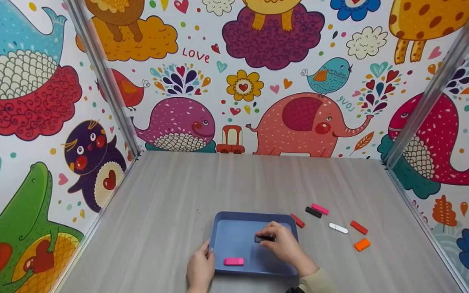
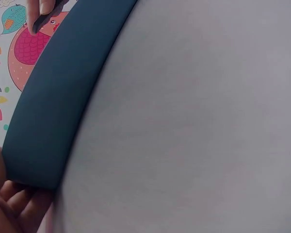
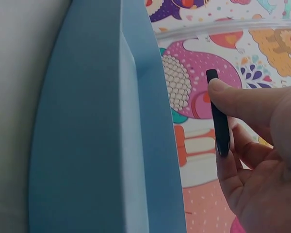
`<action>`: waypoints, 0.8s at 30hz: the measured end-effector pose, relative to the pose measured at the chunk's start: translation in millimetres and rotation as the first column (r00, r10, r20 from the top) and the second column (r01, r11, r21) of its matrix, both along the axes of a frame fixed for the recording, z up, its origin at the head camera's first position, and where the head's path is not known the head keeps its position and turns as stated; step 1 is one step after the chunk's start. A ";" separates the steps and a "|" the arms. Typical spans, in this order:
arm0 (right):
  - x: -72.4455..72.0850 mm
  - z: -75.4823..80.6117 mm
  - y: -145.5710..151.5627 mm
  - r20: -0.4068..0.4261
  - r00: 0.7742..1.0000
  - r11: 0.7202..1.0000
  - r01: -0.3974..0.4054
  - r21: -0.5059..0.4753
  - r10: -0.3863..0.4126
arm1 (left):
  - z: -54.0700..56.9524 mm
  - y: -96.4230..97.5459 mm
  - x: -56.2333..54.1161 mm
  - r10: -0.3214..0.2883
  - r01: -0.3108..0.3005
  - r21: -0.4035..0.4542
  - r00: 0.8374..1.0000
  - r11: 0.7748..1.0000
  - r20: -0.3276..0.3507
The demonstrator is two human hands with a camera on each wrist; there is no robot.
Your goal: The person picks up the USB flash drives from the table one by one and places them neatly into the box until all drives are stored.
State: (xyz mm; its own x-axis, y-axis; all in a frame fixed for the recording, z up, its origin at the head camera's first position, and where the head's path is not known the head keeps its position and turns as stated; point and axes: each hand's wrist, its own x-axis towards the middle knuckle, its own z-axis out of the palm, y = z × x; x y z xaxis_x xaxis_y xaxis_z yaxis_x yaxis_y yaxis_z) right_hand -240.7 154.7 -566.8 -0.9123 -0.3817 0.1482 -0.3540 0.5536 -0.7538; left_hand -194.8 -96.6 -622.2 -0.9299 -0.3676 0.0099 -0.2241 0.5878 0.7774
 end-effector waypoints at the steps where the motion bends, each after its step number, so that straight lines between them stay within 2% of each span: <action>1: 0.1 0.1 -2.4 0.003 1.000 1.000 -0.007 -0.003 0.007 | 0.3 0.2 0.3 0.001 -0.001 -0.001 1.000 1.000 -0.004; 9: -2.1 -1.6 -19.9 0.032 0.998 0.998 -0.052 -0.023 0.053 | 0.8 -1.0 -0.1 -0.009 0.009 -0.004 1.000 1.000 0.001; 15: 0.1 -11.5 -33.0 0.046 0.997 0.998 -0.066 -0.011 0.066 | -1.0 -1.7 3.6 0.002 -0.002 -0.005 1.000 1.000 0.026; 24: -3.0 -20.5 -49.6 -0.023 0.996 0.996 -0.081 0.028 0.082 | -2.2 -1.9 0.7 0.000 0.000 -0.009 0.999 1.000 -0.047</action>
